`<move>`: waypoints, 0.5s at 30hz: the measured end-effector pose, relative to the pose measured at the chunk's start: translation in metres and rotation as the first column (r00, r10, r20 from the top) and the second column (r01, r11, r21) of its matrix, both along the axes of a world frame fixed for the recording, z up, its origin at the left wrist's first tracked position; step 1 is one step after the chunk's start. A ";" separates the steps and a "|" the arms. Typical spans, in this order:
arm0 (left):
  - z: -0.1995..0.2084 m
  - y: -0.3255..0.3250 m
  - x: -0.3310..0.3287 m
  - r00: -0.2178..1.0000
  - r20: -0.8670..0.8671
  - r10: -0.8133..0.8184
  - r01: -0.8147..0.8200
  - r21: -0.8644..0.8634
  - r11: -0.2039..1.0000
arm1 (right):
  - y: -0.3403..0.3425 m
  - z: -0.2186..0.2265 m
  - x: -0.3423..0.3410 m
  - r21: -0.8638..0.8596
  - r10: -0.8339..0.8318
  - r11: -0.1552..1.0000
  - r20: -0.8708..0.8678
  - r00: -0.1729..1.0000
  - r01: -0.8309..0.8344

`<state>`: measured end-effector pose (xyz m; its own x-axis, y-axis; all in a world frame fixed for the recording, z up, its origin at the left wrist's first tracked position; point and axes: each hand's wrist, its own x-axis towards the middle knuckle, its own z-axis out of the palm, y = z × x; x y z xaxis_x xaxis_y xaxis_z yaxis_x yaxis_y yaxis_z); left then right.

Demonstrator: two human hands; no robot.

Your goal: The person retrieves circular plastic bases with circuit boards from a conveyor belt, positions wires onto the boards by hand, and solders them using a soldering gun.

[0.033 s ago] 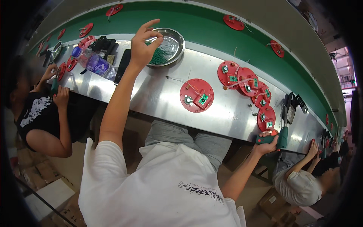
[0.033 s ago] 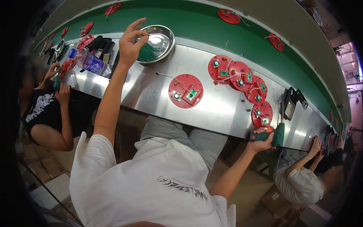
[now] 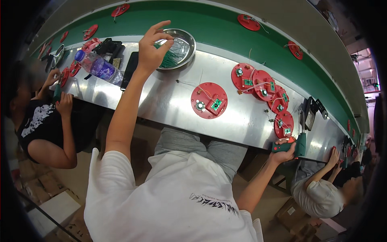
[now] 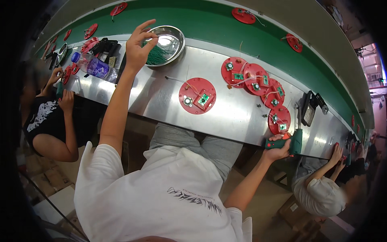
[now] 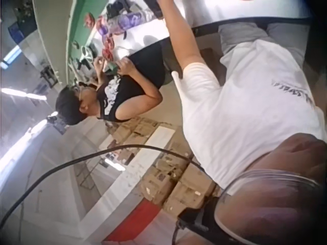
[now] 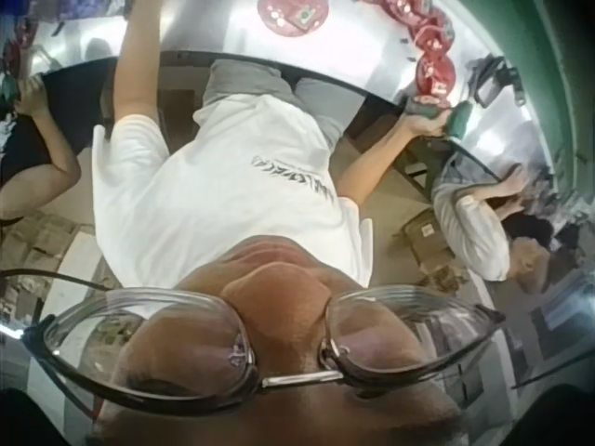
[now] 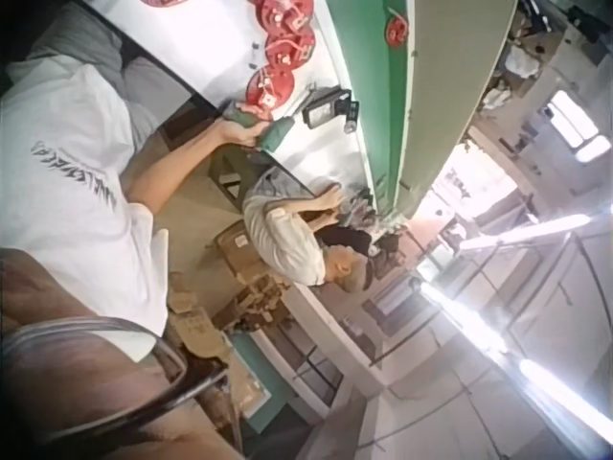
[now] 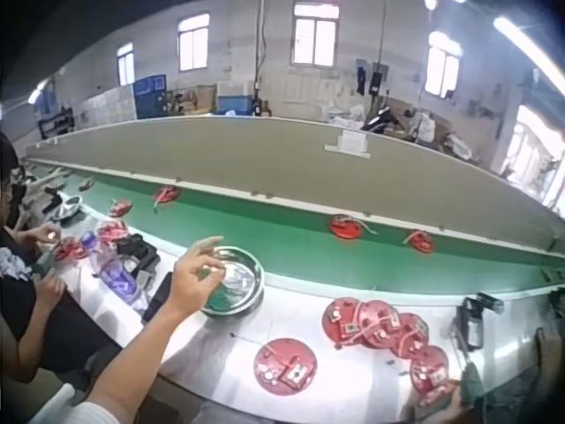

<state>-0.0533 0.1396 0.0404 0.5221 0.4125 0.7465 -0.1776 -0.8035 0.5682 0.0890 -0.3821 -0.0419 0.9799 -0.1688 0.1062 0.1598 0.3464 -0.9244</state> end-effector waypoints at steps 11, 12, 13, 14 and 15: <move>-0.027 -0.015 0.003 0.944 -0.231 0.237 -0.262 -0.086 0.961 | 0.003 0.003 -0.020 -0.046 0.089 0.995 0.000 0.996 -0.089; -0.019 -0.028 -0.001 0.965 -0.221 0.144 -0.171 -0.109 0.979 | 0.008 0.004 -0.026 -0.001 0.067 0.998 -0.029 0.997 -0.067; -0.009 -0.043 -0.008 0.976 -0.209 0.053 -0.082 -0.132 0.988 | 0.011 0.003 -0.033 -0.023 0.121 0.992 0.005 0.993 -0.121; -0.004 -0.058 -0.014 0.986 -0.168 -0.004 -0.001 -0.029 1.000 | 0.026 0.014 -0.045 -0.060 0.158 0.986 0.034 0.987 -0.156; -0.001 -0.077 -0.021 0.973 -0.215 -0.081 0.060 -0.102 0.993 | 0.029 0.015 -0.055 -0.070 0.249 0.967 0.056 0.967 -0.245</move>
